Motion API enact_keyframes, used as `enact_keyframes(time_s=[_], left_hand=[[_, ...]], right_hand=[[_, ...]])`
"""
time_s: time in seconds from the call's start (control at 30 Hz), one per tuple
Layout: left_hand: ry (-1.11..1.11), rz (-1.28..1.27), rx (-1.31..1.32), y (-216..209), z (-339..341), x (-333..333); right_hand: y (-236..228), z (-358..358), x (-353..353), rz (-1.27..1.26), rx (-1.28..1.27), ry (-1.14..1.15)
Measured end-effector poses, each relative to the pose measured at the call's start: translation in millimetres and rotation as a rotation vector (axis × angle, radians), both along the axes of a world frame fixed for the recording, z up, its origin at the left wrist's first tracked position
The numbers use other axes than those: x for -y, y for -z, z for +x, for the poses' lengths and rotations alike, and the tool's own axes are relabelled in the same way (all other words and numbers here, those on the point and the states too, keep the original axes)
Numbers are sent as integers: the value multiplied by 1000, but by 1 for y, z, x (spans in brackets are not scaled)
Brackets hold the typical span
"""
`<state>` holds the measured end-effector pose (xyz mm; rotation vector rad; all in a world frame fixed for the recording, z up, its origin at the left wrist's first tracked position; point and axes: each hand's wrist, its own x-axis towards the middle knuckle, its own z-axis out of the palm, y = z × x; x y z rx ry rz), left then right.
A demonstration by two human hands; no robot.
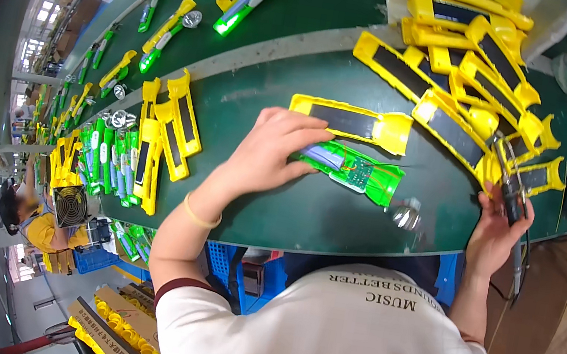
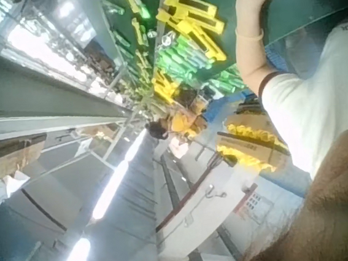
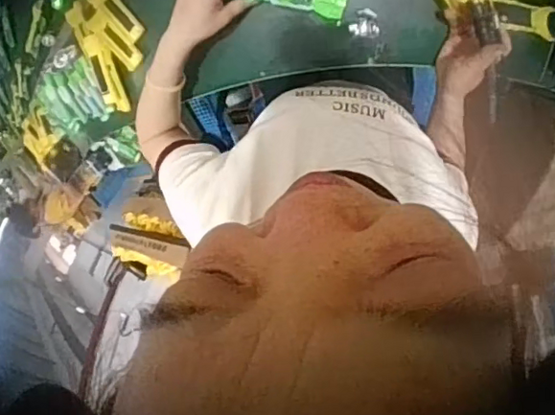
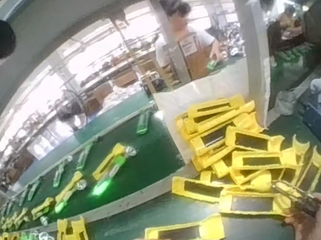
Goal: Solder electrical components and wires to a circuit board for solar-powered flashlights on an assembly line.
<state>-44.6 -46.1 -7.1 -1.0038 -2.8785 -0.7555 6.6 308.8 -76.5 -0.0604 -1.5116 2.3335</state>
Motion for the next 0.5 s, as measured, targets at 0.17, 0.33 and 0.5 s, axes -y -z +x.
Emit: enact_keyframes(time_s=[0.17,0.33,0.5], left_hand=[[-255,111,25,9,64,5],[-232,155,-211,-1,77,-1],[-610,586,218,0,70,-34]], right_hand=[[-8,2,2,33,-79,110],[-11,17,4,95,-210,66],[-29,36,42,-66,-184,-122]])
